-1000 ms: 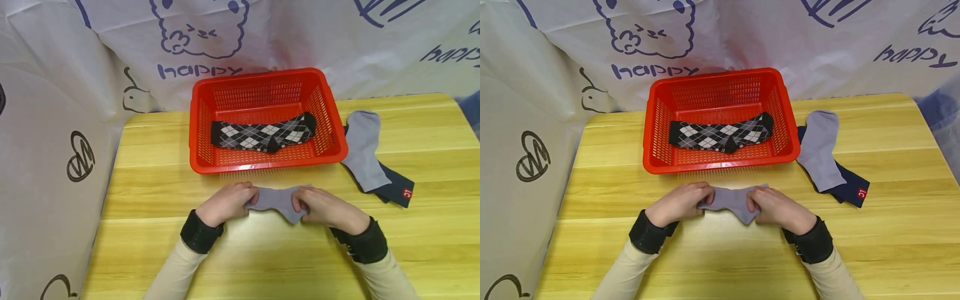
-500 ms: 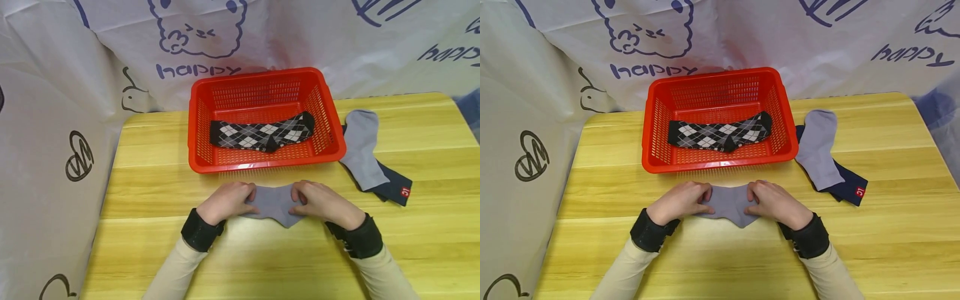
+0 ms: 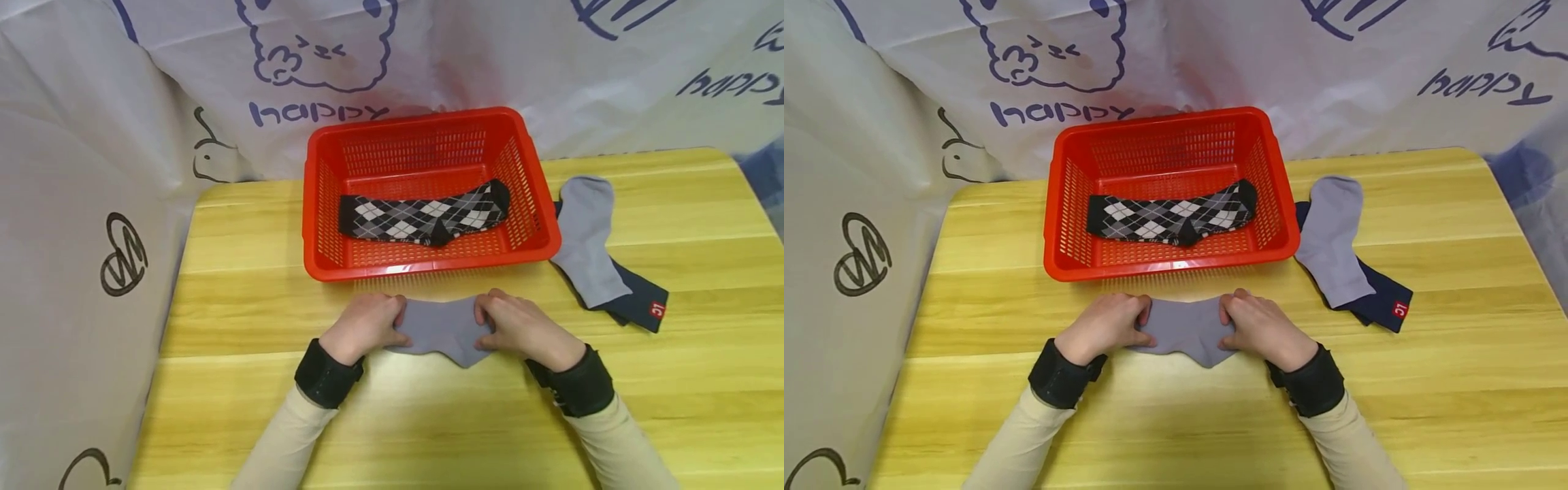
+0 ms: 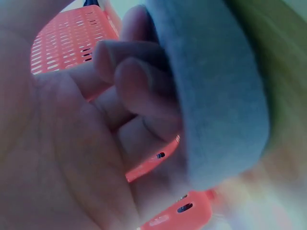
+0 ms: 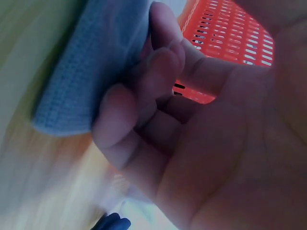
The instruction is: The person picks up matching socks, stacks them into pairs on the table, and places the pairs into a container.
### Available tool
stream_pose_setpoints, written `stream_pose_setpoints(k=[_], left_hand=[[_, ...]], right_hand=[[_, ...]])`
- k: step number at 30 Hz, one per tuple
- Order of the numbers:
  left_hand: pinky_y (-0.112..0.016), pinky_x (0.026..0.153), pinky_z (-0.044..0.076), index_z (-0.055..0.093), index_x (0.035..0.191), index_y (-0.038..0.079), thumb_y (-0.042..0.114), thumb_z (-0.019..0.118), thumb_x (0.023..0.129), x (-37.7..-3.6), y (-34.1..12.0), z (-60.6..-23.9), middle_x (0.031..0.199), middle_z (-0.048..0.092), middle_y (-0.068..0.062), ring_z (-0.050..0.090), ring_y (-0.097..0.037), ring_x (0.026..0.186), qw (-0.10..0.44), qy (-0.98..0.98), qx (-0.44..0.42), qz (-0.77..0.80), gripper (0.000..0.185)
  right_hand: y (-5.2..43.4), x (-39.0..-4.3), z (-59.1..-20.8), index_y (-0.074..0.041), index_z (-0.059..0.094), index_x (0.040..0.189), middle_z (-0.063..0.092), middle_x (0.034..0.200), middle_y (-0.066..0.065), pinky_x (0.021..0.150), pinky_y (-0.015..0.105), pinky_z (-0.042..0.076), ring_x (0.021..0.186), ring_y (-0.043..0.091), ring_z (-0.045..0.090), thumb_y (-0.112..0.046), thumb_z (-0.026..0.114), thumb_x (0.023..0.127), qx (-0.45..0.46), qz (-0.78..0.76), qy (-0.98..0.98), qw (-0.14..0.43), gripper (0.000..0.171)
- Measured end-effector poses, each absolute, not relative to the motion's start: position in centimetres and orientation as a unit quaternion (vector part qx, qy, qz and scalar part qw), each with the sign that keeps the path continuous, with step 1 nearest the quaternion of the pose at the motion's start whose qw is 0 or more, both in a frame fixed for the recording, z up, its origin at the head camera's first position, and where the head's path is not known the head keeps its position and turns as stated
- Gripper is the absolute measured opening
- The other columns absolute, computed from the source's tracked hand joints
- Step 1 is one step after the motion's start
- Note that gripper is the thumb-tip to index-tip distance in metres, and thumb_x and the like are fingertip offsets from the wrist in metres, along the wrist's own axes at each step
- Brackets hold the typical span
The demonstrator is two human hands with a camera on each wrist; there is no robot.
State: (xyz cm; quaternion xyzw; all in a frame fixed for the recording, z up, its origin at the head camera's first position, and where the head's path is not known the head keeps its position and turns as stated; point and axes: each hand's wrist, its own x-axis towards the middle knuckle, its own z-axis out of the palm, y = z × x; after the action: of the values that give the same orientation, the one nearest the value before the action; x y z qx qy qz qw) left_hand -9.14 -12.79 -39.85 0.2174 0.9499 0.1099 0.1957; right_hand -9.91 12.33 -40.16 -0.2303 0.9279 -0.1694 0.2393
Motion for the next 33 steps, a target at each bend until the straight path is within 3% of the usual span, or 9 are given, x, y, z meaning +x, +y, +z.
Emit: stream_pose_setpoints(k=[10,21,33], left_hand=[[-0.036,0.065,0.047,0.059,0.076,0.014,0.048,0.088,0.066,-9.02,-13.04,-39.69,0.070,0.063,0.000,0.064,-0.023,0.072,0.191,0.962,0.170,0.096,0.045],[-0.041,0.076,0.051,0.064,0.110,0.006,0.045,0.091,0.061,-9.04,-12.92,-39.30,0.096,0.072,-0.011,0.067,-0.028,0.088,0.225,0.958,0.163,0.074,0.069],[-0.039,0.074,0.051,0.064,0.106,0.006,0.043,0.092,0.061,-9.07,-12.92,-39.61,0.087,0.069,-0.009,0.066,-0.026,0.081,0.223,0.957,0.167,0.084,0.064]], right_hand=[[12.45,-10.19,-40.14,-0.013,0.053,0.083,0.049,0.081,0.002,0.061,0.027,0.034,0.067,0.017,0.045,-0.027,0.088,0.070,-0.214,-0.155,0.932,0.250,0.040],[12.73,-10.32,-40.19,-0.013,0.053,0.082,0.049,0.082,0.002,0.064,0.028,0.036,0.070,0.017,0.047,-0.025,0.089,0.069,-0.211,-0.158,0.934,0.242,0.040],[12.72,-10.21,-40.16,-0.014,0.053,0.082,0.048,0.081,0.002,0.064,0.028,0.036,0.070,0.017,0.047,-0.025,0.089,0.069,-0.217,-0.146,0.936,0.235,0.040]])
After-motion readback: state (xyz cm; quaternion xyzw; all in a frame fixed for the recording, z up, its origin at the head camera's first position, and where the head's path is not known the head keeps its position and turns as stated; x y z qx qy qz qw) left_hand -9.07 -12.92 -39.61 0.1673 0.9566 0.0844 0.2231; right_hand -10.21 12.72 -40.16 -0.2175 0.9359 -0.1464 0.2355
